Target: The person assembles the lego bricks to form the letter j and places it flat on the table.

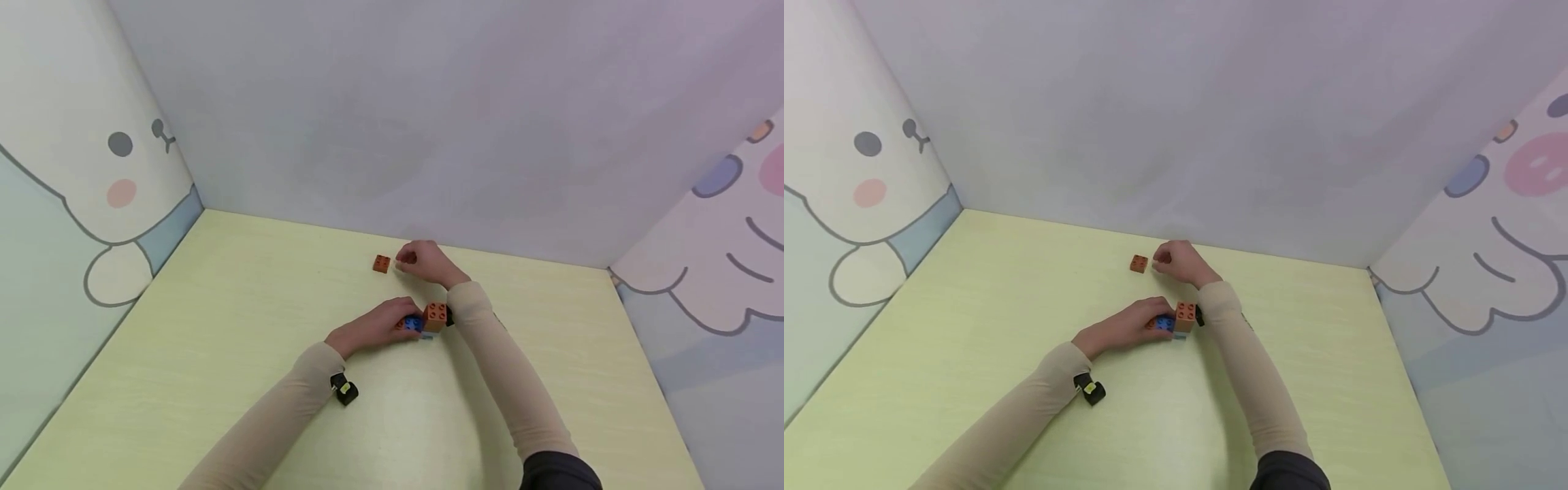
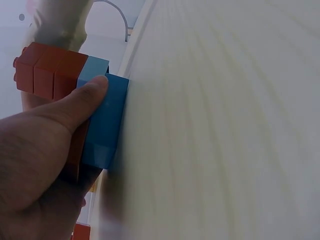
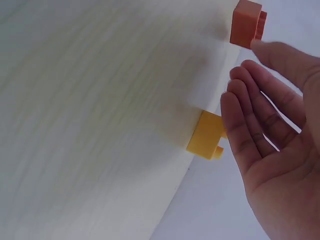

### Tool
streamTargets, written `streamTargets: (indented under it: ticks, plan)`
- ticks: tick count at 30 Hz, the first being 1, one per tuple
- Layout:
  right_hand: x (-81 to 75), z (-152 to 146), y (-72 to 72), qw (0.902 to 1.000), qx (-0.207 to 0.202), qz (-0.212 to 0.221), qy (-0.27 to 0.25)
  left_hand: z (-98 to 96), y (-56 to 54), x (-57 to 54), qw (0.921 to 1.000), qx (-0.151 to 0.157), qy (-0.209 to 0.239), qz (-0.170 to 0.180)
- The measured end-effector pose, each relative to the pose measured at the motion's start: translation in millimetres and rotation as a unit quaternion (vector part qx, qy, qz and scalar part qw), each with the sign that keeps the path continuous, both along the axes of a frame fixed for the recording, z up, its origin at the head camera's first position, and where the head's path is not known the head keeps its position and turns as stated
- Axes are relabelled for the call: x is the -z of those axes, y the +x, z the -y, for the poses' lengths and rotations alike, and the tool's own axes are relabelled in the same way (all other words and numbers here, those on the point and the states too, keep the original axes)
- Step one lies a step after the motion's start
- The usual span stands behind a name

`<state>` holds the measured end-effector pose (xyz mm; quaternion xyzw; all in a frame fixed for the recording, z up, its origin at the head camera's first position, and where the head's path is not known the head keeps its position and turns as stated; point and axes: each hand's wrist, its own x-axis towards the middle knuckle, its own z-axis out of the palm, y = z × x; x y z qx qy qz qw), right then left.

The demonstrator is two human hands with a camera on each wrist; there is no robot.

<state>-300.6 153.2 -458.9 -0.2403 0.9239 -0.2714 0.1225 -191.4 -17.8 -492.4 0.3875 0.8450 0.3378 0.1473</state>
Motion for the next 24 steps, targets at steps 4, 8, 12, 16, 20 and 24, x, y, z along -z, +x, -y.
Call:
streamTargets:
  ticks: [4,8,12,16,20,24]
  plan:
    - [-0.8,2.5,-0.9,0.9997,-0.023,-0.001,0.001,1.5,-0.5,1.8,1.0,0.001,0.003,-0.001]
    - [-1.0,4.6,-2.5,0.9991,-0.042,0.0,-0.002,1.9,-0.3,1.8,1.0,0.005,0.005,-0.005]
    - [-1.6,7.2,-4.4,0.9984,-0.056,0.011,-0.006,2.6,-0.3,0.1,1.0,0.001,0.006,-0.004]
    - [-3.7,10.4,-5.3,0.9975,-0.067,0.022,-0.009,2.9,-1.1,0.2,1.0,0.002,0.006,-0.005]
    - [-3.2,13.7,-7.2,0.9968,-0.076,0.027,-0.004,2.3,-1.5,1.3,1.0,0.003,0.003,-0.005]
    - [1.2,18.6,-11.5,0.9962,-0.087,0.01,0.009,1.7,-2.2,2.1,1.0,0.001,-0.002,-0.006]
